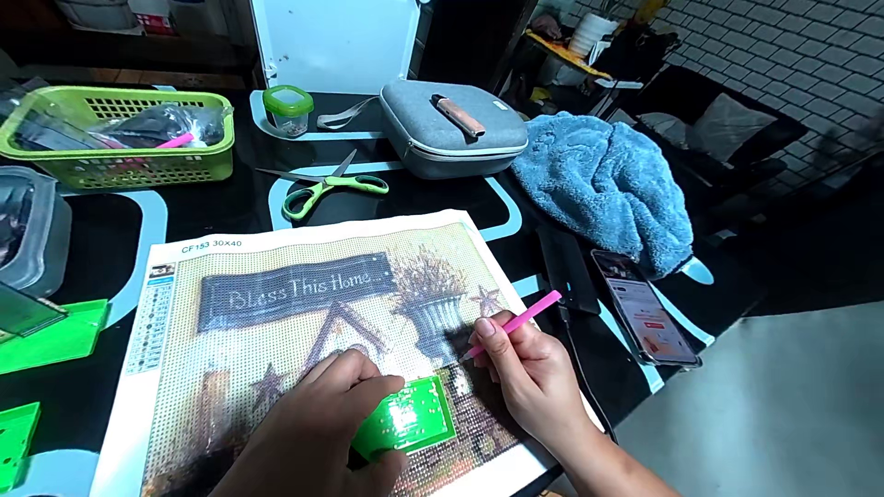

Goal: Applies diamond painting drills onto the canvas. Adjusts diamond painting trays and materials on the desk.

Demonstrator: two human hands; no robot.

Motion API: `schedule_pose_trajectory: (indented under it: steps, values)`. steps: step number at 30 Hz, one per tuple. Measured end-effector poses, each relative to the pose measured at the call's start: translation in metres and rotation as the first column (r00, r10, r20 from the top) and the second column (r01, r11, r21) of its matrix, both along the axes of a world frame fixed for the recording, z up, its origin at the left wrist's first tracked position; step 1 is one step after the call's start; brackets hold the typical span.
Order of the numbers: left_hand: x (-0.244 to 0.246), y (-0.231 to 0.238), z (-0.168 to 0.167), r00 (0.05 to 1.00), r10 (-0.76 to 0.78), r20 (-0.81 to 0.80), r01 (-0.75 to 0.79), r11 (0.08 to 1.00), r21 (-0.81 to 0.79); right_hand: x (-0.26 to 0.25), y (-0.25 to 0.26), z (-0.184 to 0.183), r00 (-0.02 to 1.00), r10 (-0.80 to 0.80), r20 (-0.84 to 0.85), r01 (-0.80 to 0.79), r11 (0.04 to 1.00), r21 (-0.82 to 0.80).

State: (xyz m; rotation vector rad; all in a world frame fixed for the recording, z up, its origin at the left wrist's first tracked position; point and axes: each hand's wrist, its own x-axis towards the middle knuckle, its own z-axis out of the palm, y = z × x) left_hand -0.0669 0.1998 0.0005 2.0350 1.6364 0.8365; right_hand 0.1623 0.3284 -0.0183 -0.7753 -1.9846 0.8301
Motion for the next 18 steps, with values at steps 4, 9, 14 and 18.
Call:
schedule_pose_trajectory:
  steps: [4, 9, 14, 18]
  values:
    - [-0.0004, -0.0002, -0.0012, 1.0, 0.0, -0.007, 0.0, 1.0, 0.002, 0.0001, -0.0009, -0.0012, 1.0, -0.007, 0.028, 0.006, 0.998, 0.055]
    - [-0.0004, 0.0, -0.0037, 1.0, 0.003, -0.012, -0.002, 1.0, 0.03, 0.0004, -0.0007, -0.0015, 1.0, 0.001, 0.03, -0.004, 0.996, 0.094]
    - [-0.0004, -0.0002, -0.0059, 1.0, 0.004, -0.013, -0.003, 0.999, 0.045, 0.0006, 0.0007, -0.0005, 0.999, 0.014, 0.046, -0.019, 0.996, 0.092]
    - [-0.0007, 0.0, -0.0079, 1.0, 0.007, -0.014, -0.006, 0.998, 0.067, 0.0021, 0.0011, 0.0014, 0.996, 0.015, 0.088, -0.026, 0.992, 0.124]
